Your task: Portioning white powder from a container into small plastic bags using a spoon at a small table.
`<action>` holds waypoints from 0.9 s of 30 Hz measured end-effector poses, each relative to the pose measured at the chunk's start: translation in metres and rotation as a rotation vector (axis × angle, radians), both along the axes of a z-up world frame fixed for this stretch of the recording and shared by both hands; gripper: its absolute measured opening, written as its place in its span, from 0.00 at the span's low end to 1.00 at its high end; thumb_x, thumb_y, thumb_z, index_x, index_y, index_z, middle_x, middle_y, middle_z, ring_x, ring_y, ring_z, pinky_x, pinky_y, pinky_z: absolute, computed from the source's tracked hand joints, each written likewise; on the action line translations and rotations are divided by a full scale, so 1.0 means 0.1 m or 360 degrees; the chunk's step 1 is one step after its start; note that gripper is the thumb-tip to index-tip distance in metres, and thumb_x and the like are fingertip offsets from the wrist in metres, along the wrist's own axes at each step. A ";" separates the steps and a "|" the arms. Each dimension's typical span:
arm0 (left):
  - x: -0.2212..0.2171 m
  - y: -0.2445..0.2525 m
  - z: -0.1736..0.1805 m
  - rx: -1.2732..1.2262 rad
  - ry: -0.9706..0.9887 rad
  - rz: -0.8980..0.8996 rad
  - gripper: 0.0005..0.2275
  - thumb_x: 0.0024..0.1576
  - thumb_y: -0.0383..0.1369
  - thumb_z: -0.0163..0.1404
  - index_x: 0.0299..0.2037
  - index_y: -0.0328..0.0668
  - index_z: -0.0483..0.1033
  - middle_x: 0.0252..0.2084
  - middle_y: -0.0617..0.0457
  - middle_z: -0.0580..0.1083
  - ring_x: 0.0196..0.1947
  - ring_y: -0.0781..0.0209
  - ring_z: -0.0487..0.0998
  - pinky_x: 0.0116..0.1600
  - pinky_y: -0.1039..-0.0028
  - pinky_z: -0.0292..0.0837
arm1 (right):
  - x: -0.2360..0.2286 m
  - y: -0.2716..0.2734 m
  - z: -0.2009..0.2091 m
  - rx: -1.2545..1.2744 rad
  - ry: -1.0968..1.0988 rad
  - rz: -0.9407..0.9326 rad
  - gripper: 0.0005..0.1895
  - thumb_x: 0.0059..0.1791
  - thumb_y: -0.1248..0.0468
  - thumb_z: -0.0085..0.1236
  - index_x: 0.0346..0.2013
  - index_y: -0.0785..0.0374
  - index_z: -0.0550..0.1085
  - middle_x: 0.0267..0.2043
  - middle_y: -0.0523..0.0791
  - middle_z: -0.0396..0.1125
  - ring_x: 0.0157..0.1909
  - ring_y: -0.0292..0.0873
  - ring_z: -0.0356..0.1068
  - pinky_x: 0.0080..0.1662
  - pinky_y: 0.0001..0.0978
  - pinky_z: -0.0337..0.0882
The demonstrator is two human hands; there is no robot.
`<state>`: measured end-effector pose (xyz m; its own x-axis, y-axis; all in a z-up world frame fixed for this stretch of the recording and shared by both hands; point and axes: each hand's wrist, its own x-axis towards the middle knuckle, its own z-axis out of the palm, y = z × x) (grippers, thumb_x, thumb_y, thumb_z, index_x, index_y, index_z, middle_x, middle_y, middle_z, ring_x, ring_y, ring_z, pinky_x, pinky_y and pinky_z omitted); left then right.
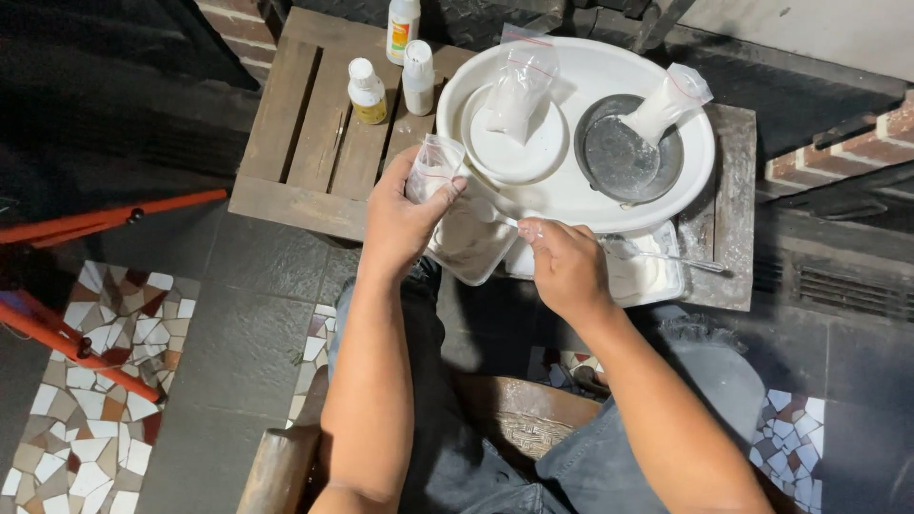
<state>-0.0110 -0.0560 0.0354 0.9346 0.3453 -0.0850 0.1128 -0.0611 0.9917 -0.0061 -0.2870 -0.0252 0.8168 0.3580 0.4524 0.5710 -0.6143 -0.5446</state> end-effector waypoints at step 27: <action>-0.02 0.05 0.02 0.0138 0.0041 0.0060 0.24 0.48 0.37 0.65 0.55 0.37 0.76 0.48 0.34 0.76 0.53 0.36 0.78 0.56 0.50 0.72 | -0.12 -0.07 0.32 0.0437 0.0922 -0.0618 0.10 0.57 0.64 0.49 0.41 0.52 0.80 0.18 0.41 0.71 0.23 0.37 0.64 0.32 0.29 0.67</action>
<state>-0.0133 -0.0507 0.0378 0.9188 0.3872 -0.0770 0.1419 -0.1419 0.9797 -0.0183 -0.2944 0.0071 0.9960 -0.0682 -0.0571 -0.0841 -0.5120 -0.8548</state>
